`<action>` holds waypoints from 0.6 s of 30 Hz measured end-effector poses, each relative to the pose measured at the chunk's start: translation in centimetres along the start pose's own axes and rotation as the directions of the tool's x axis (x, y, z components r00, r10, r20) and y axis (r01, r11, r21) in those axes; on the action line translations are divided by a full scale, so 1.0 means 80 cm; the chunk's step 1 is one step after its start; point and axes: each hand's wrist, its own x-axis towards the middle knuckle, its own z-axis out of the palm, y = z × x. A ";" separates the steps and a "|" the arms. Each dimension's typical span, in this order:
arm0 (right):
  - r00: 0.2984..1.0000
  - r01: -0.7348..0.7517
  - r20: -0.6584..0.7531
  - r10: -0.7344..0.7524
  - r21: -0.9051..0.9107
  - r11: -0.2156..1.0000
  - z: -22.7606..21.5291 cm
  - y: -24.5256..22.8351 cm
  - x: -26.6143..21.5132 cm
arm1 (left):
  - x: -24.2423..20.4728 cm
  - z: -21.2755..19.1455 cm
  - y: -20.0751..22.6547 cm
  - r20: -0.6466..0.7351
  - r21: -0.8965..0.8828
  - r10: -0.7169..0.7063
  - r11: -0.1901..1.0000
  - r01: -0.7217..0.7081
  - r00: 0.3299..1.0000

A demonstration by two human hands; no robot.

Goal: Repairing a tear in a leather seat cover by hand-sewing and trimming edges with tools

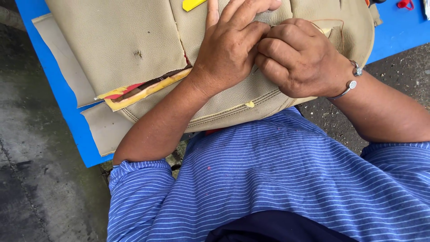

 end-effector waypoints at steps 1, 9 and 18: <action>1.000 -0.016 -0.022 0.018 0.053 0.998 0.002 -0.001 -0.002 | 0.000 -0.001 0.000 0.004 -0.001 -0.005 1.000 0.005 1.000; 0.987 -0.012 0.153 0.043 -0.200 0.980 -0.010 0.002 -0.018 | -0.007 0.011 -0.010 0.000 0.130 0.044 0.991 -0.043 0.999; 0.999 -0.031 -0.037 0.033 0.046 0.998 0.004 -0.011 0.001 | -0.004 0.006 -0.009 -0.046 0.040 0.046 0.998 -0.044 0.998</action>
